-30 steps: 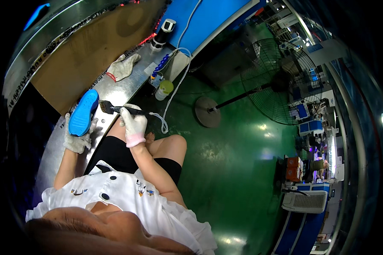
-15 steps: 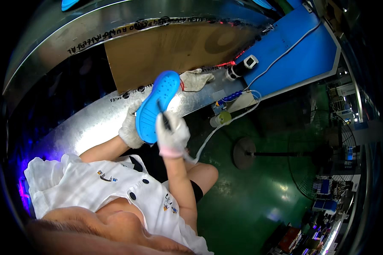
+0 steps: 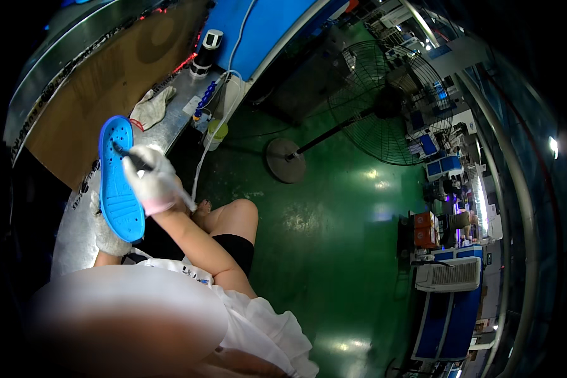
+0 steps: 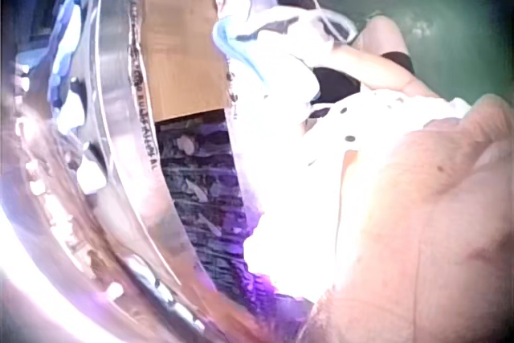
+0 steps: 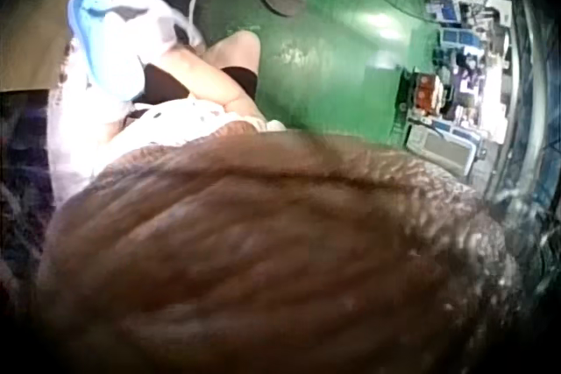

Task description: The person applies adhesive to the bottom of blue shoe soles using a brush, handling them one at a time and placing them onto an overhead conveyor belt.

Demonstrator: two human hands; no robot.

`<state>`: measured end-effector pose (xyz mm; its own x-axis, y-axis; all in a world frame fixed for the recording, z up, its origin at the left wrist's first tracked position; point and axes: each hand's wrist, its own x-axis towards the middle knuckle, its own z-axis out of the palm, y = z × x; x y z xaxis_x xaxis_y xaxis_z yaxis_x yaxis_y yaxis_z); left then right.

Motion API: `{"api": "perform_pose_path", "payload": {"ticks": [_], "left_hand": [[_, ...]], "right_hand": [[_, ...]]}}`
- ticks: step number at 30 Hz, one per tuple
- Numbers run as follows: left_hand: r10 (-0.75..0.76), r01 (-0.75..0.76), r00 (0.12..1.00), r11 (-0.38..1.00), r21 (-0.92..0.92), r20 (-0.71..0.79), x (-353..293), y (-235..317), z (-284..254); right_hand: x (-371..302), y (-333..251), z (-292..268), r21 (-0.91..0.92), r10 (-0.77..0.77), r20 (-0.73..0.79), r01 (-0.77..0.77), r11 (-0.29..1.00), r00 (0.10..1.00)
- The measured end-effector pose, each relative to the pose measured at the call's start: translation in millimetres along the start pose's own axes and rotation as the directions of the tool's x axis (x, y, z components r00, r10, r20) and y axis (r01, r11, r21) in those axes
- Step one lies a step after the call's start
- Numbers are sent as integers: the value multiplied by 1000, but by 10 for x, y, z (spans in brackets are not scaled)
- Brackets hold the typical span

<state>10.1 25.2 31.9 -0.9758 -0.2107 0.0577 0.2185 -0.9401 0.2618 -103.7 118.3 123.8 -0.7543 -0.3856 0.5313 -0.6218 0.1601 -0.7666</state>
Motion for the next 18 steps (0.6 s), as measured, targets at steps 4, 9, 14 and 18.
{"api": "perform_pose_path", "payload": {"ticks": [4, 9, 14, 18], "left_hand": [[137, -137, 990, 991, 0, -34, 1, -7, 37], [163, -164, 985, 986, 13, 48, 78, -25, 132], [257, -257, 961, 966, 13, -102, 92, 110, 53], [225, -237, 963, 968, -77, -146, 190, 133, 195]], "right_hand": [[-111, -34, 76, 91, -268, -6, 268, 959, 963], [-123, 71, 59, 153, -119, -24, 121, 981, 993], [-193, 248, 147, -112, 89, 226, -65, 992, 970], [-226, -3, 127, 99, -365, 30, 361, 927, 930]]}}
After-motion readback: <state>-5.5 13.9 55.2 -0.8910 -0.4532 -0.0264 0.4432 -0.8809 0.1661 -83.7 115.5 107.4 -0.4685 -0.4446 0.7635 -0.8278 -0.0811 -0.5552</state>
